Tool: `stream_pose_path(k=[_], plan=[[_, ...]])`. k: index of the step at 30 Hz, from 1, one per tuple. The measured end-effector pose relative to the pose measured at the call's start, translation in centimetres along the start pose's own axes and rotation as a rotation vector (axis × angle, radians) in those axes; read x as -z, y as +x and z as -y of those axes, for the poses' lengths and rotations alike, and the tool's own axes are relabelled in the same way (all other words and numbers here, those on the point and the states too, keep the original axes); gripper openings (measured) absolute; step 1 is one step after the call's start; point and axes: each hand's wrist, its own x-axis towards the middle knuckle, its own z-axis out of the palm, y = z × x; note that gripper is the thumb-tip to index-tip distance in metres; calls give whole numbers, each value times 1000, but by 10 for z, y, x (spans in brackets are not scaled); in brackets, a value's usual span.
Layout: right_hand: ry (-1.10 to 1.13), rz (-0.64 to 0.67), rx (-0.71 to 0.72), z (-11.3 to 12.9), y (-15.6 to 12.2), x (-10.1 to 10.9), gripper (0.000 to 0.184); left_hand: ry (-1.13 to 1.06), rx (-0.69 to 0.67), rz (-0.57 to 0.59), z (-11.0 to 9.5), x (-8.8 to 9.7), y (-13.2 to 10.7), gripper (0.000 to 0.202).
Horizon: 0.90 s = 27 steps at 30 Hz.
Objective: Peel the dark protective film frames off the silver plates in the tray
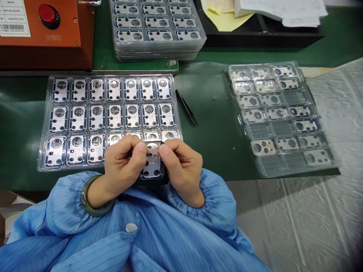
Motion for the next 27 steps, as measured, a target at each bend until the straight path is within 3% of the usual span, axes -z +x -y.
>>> stream_pose_path(k=[16,22,27], plan=[[94,-8,-51,2,4,-7,27,-19,16,66,-1,1,0,26],[183,165,-153,0,1,3,23,-82,80,0,0,-1,0,24],[105,235,-227,8,1,16,15,-329,240,135,4,1,-3,21]])
